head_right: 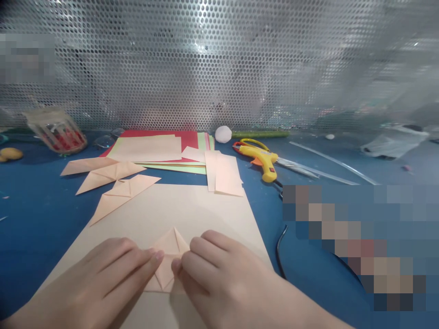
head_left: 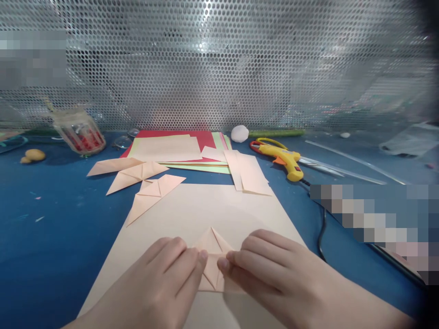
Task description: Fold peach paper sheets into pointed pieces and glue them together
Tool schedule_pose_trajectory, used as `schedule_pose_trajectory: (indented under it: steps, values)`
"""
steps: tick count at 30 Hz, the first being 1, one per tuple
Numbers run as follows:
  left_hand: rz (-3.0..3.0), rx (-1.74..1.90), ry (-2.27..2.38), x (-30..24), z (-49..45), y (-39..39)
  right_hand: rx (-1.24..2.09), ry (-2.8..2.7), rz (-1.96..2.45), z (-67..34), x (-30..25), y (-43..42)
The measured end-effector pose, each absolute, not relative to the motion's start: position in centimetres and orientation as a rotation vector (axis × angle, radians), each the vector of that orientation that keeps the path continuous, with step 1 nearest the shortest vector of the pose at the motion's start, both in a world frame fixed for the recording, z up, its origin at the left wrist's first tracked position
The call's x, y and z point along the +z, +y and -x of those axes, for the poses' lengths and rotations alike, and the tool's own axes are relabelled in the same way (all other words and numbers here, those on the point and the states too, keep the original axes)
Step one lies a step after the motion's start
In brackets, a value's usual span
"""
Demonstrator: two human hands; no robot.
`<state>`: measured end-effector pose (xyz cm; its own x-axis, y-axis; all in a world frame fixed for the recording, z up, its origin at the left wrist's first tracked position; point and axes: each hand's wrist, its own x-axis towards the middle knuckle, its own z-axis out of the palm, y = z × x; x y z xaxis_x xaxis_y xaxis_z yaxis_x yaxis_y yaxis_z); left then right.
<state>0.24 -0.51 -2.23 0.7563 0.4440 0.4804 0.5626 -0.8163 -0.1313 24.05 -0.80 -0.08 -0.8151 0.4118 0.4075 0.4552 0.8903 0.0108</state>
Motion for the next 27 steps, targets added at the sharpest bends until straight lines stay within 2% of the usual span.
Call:
schedule_pose_trajectory:
  steps: [19, 27]
  values:
    - [2.538, -0.617, -0.735, -1.5, 0.0, -1.7, -0.043, -2.688, 0.696, -24.1, -0.1, -0.5]
    - [2.547, -0.639, -0.734, -1.1, 0.2, -1.8, -0.184, -2.7, 0.782, -23.5, -0.9, -1.3]
